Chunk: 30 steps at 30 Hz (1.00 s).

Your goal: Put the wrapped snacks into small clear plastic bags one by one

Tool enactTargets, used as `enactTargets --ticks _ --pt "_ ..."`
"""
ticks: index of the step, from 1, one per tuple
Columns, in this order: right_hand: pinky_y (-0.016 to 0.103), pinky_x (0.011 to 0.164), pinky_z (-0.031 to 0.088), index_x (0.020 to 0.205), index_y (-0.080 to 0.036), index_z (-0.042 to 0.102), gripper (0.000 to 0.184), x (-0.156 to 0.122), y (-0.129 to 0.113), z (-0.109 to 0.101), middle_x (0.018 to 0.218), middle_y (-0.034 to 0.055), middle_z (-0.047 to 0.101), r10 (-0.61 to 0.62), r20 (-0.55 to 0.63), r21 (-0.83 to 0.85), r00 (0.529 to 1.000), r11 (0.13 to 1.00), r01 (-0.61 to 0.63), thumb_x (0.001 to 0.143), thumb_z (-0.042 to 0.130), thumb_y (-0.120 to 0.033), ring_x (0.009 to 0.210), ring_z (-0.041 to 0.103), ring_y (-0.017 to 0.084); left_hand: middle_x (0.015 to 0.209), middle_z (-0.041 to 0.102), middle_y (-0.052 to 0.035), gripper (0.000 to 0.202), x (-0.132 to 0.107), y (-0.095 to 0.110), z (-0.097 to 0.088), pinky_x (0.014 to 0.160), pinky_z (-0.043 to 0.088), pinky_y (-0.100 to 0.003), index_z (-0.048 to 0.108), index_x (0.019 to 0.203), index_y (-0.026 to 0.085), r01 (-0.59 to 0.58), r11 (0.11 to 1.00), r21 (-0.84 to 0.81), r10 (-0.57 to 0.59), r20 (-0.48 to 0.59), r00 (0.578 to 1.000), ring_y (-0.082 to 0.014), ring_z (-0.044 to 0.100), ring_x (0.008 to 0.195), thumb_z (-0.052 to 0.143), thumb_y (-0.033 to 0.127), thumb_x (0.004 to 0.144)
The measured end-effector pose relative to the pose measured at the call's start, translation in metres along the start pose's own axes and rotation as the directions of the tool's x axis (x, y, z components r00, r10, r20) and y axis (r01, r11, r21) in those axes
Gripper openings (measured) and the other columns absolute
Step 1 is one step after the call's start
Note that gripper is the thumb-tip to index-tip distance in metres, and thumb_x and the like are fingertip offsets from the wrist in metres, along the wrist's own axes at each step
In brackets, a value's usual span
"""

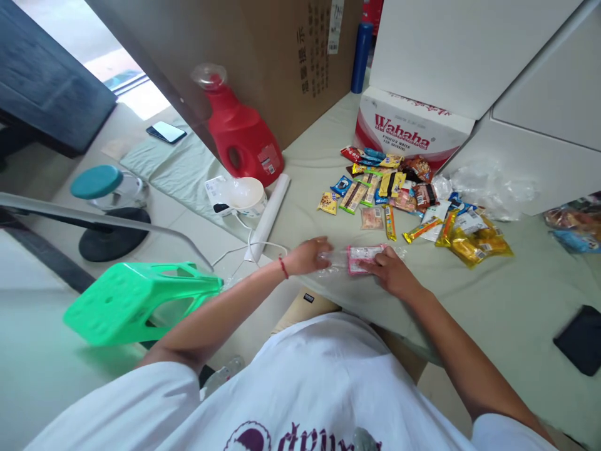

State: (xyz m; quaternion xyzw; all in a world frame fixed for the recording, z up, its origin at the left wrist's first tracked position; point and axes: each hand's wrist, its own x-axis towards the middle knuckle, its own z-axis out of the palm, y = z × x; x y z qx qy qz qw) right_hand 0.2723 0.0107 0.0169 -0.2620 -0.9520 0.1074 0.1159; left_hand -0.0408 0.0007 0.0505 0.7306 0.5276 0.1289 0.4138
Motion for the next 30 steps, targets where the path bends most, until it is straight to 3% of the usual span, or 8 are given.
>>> enactTargets --ticks 4,7,10,17,19,21,23,30 --pt "0.036 0.077 0.035 0.140 -0.028 0.067 0.053 -0.001 0.001 0.006 0.083 0.0084 0.052 0.017 0.007 0.012 1.000 1.000 -0.017 0.096 0.048 -0.005 0.086 0.039 0.024 0.053 0.059 0.0009 0.041 -0.029 0.006 -0.008 0.048 0.040 -0.022 0.043 0.060 0.021 0.275 0.817 -0.507 -0.274 0.079 0.959 -0.0146 0.063 0.054 0.077 0.039 0.074" --pt "0.037 0.078 0.036 0.140 -0.028 0.067 0.052 0.001 -0.001 0.012 0.082 0.0083 0.053 0.038 -0.002 -0.018 0.999 0.999 -0.038 0.096 0.049 -0.006 0.086 0.039 0.024 0.051 0.054 0.0044 0.044 -0.015 0.035 0.003 0.041 0.029 -0.018 0.039 0.061 0.021 0.257 0.637 -0.727 -0.307 0.067 0.949 -0.0093 0.056 0.046 0.079 0.035 0.071" --pt "0.038 0.080 0.038 0.136 -0.025 0.070 0.048 0.001 -0.009 0.013 0.084 0.0092 0.056 0.067 -0.021 -0.042 0.998 0.997 -0.068 0.096 0.049 -0.007 0.088 0.040 0.025 0.053 0.053 0.0056 0.035 0.024 0.071 0.030 0.046 0.036 -0.019 0.041 0.064 0.021 0.170 0.634 -0.754 -0.253 0.004 0.967 -0.0077 0.052 0.045 0.071 0.030 0.080" --pt "0.043 0.090 0.045 0.123 -0.024 0.073 0.034 -0.028 -0.020 -0.019 0.094 0.0090 0.066 0.162 -0.163 0.301 0.973 0.948 -0.108 0.102 0.046 -0.025 0.096 0.054 0.026 0.094 0.076 -0.0104 0.024 0.067 0.097 0.083 0.087 0.054 -0.036 0.070 0.085 0.017 0.093 0.990 -0.107 -0.105 -0.115 0.988 -0.0235 0.071 0.094 0.047 0.011 0.088" --pt "0.045 0.095 0.045 0.121 -0.023 0.072 0.036 -0.039 -0.010 -0.022 0.096 0.0099 0.068 0.447 -0.311 0.325 0.839 0.879 -0.349 0.104 0.043 -0.032 0.098 0.056 0.027 0.109 0.076 -0.0116 0.028 0.062 0.098 0.088 0.095 0.051 -0.038 0.074 0.097 0.018 0.063 0.985 0.159 -0.042 -0.131 0.990 -0.0258 0.069 0.108 0.048 0.012 0.090" --pt "0.052 0.097 0.043 0.119 -0.018 0.072 0.040 -0.044 0.003 -0.016 0.101 0.0150 0.066 0.674 -0.401 0.275 0.620 0.734 -0.621 0.101 0.049 -0.045 0.102 0.054 0.032 0.110 0.076 -0.0123 0.030 0.057 0.101 0.089 0.091 0.052 -0.039 0.076 0.103 0.020 0.098 0.949 0.301 -0.064 -0.124 0.990 -0.0275 0.070 0.106 0.047 0.018 0.095" --pt "0.057 0.096 0.041 0.113 -0.014 0.073 0.046 -0.043 0.013 -0.005 0.103 0.0191 0.063 0.763 -0.378 0.228 0.525 0.626 -0.746 0.092 0.061 -0.053 0.105 0.051 0.036 0.105 0.076 -0.0139 0.031 0.053 0.105 0.089 0.085 0.051 -0.041 0.076 0.103 0.020 0.134 0.914 0.383 -0.092 -0.127 0.988 -0.0291 0.070 0.100 0.045 0.024 0.098" --pt "0.046 0.096 0.044 0.085 -0.020 0.070 0.019 -0.026 0.015 -0.004 0.099 0.0094 0.064 0.783 -0.324 0.498 0.531 0.618 -0.608 0.088 0.058 -0.034 0.100 0.057 0.026 0.131 0.064 -0.0125 0.018 0.051 0.102 0.084 0.113 0.032 -0.057 0.077 0.090 0.023 0.075 0.911 0.405 0.053 -0.296 0.954 -0.0358 0.043 0.140 0.059 0.022 0.093"
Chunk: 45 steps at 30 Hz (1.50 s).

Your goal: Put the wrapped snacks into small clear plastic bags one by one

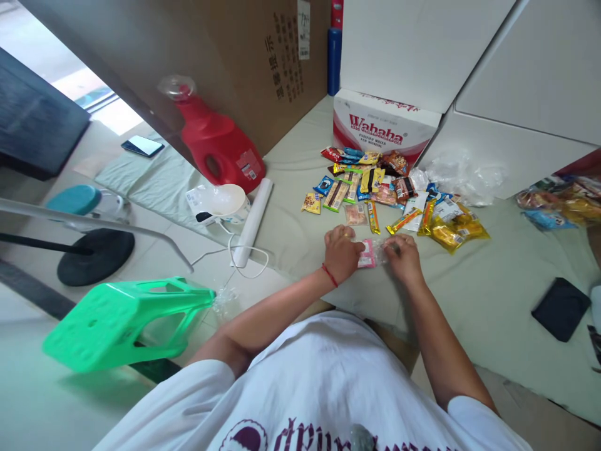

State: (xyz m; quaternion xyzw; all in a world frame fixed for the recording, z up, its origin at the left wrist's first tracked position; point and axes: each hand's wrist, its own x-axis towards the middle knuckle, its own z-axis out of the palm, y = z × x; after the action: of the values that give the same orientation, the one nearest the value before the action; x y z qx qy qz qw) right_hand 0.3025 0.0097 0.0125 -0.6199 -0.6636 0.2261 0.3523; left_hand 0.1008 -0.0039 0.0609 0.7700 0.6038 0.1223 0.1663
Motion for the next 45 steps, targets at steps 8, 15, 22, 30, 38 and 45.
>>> enactTargets --ticks 8,15,22,30,38,45 --pt "0.029 0.070 0.041 0.084 -0.023 0.056 0.015 -0.004 -0.057 0.023 0.080 0.0025 0.061 -0.134 0.218 -0.041 0.967 0.988 0.146 0.094 0.046 -0.024 0.075 0.056 0.019 0.160 0.038 -0.0222 0.077 0.011 -0.020 0.009 0.118 0.033 -0.056 0.053 0.139 0.018 0.291 0.950 -0.113 -0.286 0.063 0.956 -0.0388 0.028 0.152 0.083 0.047 0.074" --pt "0.031 0.078 0.045 0.094 -0.021 0.059 0.020 -0.009 -0.052 0.048 0.092 0.0077 0.063 -0.238 0.288 -0.081 0.928 0.959 0.272 0.100 0.040 -0.023 0.086 0.059 0.022 0.148 0.055 -0.0128 0.051 0.016 -0.064 0.000 0.111 0.044 -0.045 0.063 0.131 0.021 0.062 0.920 -0.387 0.028 0.222 0.975 -0.0309 0.051 0.134 0.069 0.033 0.082" --pt "0.032 0.082 0.045 0.091 -0.022 0.059 0.019 -0.007 -0.051 0.044 0.090 0.0061 0.063 -0.209 0.256 0.033 0.944 0.978 0.207 0.098 0.042 -0.028 0.087 0.060 0.021 0.116 0.063 -0.0102 0.046 -0.006 -0.091 0.004 0.106 0.046 -0.040 0.068 0.123 0.019 0.112 0.879 -0.464 -0.177 -0.098 0.979 -0.0248 0.057 0.110 0.072 0.032 0.079" --pt "0.030 0.076 0.048 0.095 -0.023 0.059 0.021 -0.015 -0.053 0.039 0.087 0.0024 0.065 -0.094 0.194 0.164 0.977 0.984 0.062 0.101 0.045 -0.037 0.079 0.059 0.019 0.136 0.058 -0.0130 0.053 -0.003 -0.042 0.018 0.107 0.039 -0.048 0.069 0.111 0.022 0.310 0.932 -0.187 -0.302 0.070 0.951 -0.0365 0.044 0.133 0.079 0.058 0.074" --pt "0.031 0.071 0.046 0.104 -0.019 0.068 0.028 -0.025 -0.064 0.044 0.094 0.0119 0.065 -0.170 0.260 -0.207 0.951 0.952 0.227 0.096 0.042 -0.015 0.082 0.061 0.022 0.119 0.062 -0.0183 0.029 -0.005 -0.022 0.007 0.094 0.048 -0.047 0.059 0.107 0.018 0.291 0.949 -0.124 -0.271 0.151 0.951 -0.0356 0.055 0.120 0.066 0.038 0.087" --pt "0.038 0.085 0.054 0.097 -0.024 0.067 0.041 -0.068 -0.072 0.016 0.094 0.0095 0.069 -0.043 0.177 0.103 0.983 0.994 0.025 0.109 0.031 -0.042 0.094 0.065 0.024 0.106 0.054 -0.0081 0.034 -0.022 0.008 -0.001 0.090 0.050 -0.039 0.045 0.098 0.023 0.144 0.845 -0.515 -0.209 -0.070 0.975 -0.0230 0.056 0.097 0.067 0.018 0.072"
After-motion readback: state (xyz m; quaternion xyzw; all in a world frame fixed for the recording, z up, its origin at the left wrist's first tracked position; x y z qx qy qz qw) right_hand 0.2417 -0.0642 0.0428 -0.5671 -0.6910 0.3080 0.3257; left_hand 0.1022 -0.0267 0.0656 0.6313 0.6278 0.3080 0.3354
